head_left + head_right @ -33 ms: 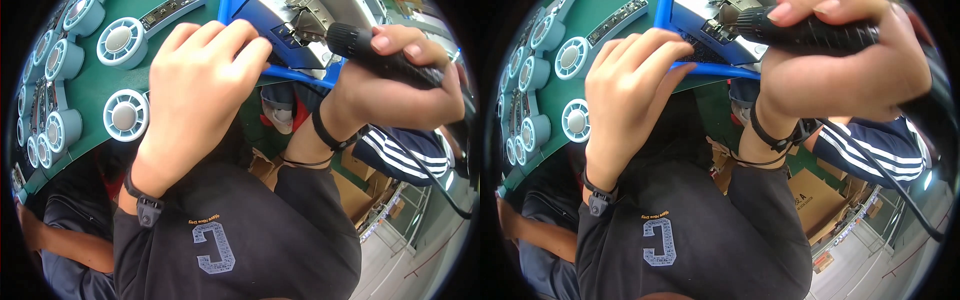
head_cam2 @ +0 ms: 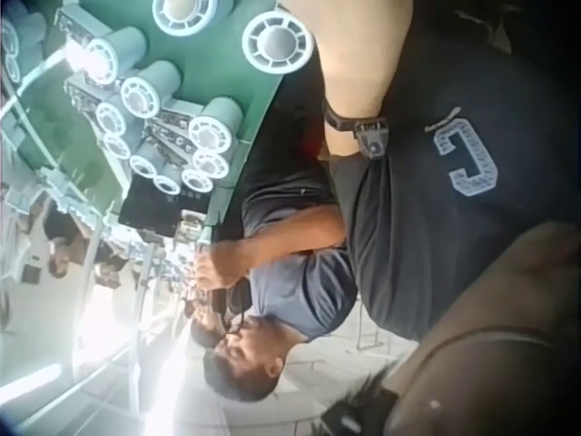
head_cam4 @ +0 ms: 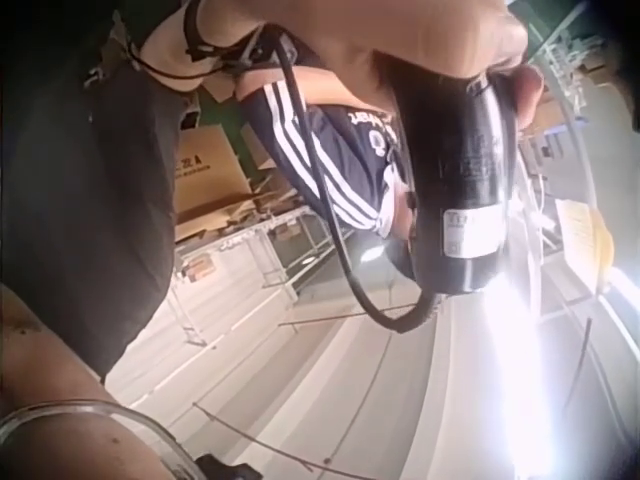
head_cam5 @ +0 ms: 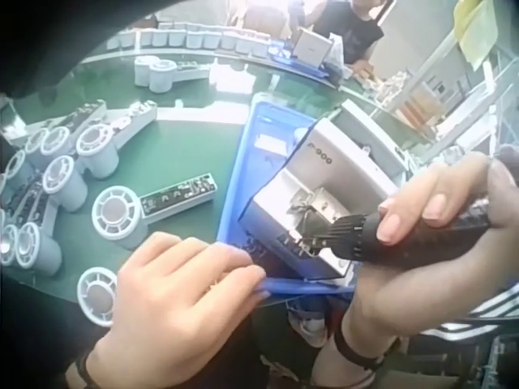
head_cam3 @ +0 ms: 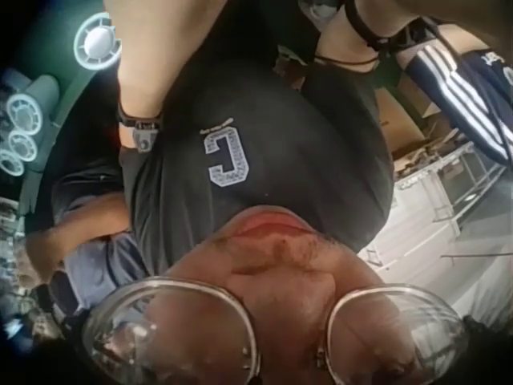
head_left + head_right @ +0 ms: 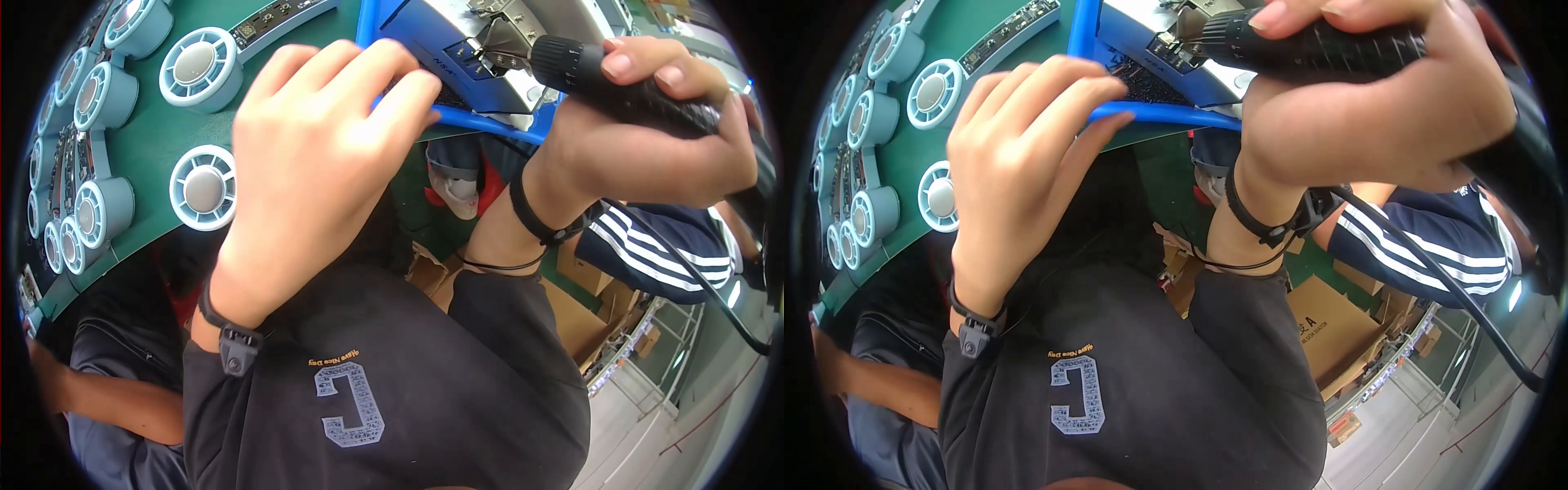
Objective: The person picks up a circuit board, aligns it with a plastic housing, and uses a power screwdriver to fasten a screw. They then place a fan component onto the assembly and drive another screw before setting the unit back on the table.
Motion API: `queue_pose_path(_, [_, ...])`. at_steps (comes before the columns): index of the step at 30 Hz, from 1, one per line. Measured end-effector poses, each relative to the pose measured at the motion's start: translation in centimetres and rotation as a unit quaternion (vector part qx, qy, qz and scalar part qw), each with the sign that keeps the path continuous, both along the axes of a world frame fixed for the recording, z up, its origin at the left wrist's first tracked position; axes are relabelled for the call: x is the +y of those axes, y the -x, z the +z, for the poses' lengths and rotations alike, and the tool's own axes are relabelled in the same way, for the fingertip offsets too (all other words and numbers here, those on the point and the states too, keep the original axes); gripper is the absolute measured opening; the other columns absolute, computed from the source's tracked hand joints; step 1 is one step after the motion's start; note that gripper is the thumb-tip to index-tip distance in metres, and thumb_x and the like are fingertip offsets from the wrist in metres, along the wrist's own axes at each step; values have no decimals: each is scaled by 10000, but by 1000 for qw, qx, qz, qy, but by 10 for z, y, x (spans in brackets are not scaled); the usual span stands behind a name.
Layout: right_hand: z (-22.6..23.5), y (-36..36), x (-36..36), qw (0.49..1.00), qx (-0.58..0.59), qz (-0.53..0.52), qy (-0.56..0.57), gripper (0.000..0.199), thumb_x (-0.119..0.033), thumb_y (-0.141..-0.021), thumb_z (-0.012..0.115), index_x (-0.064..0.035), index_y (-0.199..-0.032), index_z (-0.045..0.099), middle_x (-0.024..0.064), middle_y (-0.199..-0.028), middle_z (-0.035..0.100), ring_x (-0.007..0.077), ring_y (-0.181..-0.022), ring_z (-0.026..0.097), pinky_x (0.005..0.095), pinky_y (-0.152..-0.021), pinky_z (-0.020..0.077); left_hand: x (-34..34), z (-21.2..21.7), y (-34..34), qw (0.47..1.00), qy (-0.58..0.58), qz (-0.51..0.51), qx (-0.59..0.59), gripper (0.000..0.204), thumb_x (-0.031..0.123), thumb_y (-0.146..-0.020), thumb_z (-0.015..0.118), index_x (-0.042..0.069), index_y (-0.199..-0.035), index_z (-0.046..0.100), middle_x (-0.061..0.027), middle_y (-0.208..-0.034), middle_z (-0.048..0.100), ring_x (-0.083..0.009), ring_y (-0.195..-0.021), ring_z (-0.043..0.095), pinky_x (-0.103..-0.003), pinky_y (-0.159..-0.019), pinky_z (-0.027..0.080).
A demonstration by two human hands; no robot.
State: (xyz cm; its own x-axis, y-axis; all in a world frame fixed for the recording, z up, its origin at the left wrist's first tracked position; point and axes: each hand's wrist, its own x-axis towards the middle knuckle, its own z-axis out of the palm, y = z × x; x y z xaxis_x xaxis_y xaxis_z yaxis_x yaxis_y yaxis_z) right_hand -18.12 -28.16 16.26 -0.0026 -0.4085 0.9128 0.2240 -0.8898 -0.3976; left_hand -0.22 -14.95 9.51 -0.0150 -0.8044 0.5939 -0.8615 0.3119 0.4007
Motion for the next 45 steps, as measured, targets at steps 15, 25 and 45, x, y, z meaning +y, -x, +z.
queue_pose_path(15, [-3, -44, 39, 990, 48, 123, -50, 245, -310, -1097, 371, -131, -1214, 491, 132, -798, 534, 214, -436, 496, 344, -431, 473, 97, -33, -77, 983, -23, 52, 173, 561, 0, -722, 944, -20, -1238, 723, -180, -1187, 736, -277, -1090, 703, -350, -919, 571])
queue_pose_path(25, [-37, -113, 92, 970, 70, 206, -106, 250, -306, -1077, 392, -128, -1212, 506, 122, -790, 528, 210, -441, 488, 353, -446, 468, 84, -65, -78, 957, 37, -8, 288, 594, -22, -718, 945, -13, -1251, 684, -151, -1171, 721, -220, -1019, 723, -310, -859, 582])
queue_pose_path(45, [-50, -99, 94, 941, 125, 277, -152, 265, -297, -1037, 436, -121, -1208, 536, 101, -775, 515, 202, -452, 472, 369, -477, 458, 89, -66, -78, 962, 13, -3, 274, 558, -42, -716, 911, -7, -1231, 698, -141, -1171, 715, -204, -990, 704, -299, -838, 570])
